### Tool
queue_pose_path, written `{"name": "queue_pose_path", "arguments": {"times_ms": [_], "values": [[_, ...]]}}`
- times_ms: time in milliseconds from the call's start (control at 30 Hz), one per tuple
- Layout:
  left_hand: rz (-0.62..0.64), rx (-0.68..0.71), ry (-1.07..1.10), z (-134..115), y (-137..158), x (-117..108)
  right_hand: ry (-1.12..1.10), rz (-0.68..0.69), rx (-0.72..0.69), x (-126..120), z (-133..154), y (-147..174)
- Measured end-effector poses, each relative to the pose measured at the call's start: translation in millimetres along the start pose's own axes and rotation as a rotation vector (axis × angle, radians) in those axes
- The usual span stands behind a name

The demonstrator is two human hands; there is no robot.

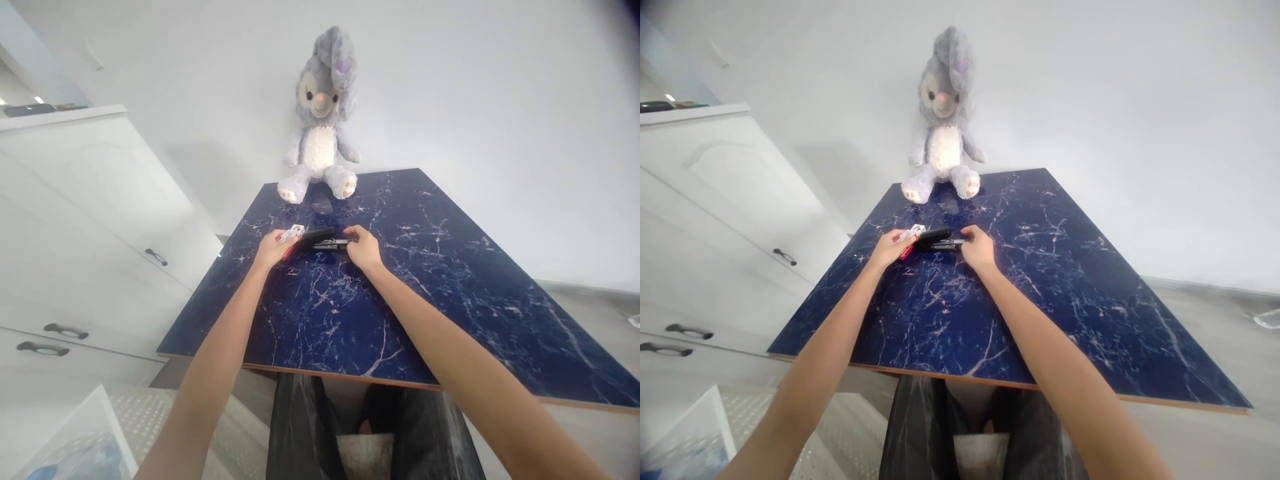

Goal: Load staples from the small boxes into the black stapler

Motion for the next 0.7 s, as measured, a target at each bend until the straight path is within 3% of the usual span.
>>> {"name": "queue_pose_path", "arguments": {"times_ms": [133, 267, 433, 567, 700], "values": [[-0.081, 0.028, -0.134, -6.9, 8.8, 2.2, 0.285, 0.074, -0.197, -1.4, 0.3, 6.5], [-0.265, 0.199, -0.183, -16.8, 15.3, 0.6, 0.519, 0.185, -0.317, -6.4, 0.6, 9.5], [-0.323, 0.277, -0.027, -25.4, 22.1, -3.7, 0.671, 0.193, -0.316, -19.8, 3.9, 11.4], [-0.350, 0.231, 0.094, -28.9, 25.0, -3.9, 0.681, 0.181, -0.356, -22.7, 6.5, 13.4], [-0.329, 0.164, 0.363, -28.0, 18.6, -0.3, 0.633, 0.243, -0.412, -23.7, 5.6, 13.8]]}}
Point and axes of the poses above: each hand's wrist, its own y-axis away from the middle knuckle, its own x-axis out of the palm, z = x × y, the point moved 1 cm from there along -y, towards the middle knuckle, and after that the axes turned 15 degrees about z, right-handed, at the moved point
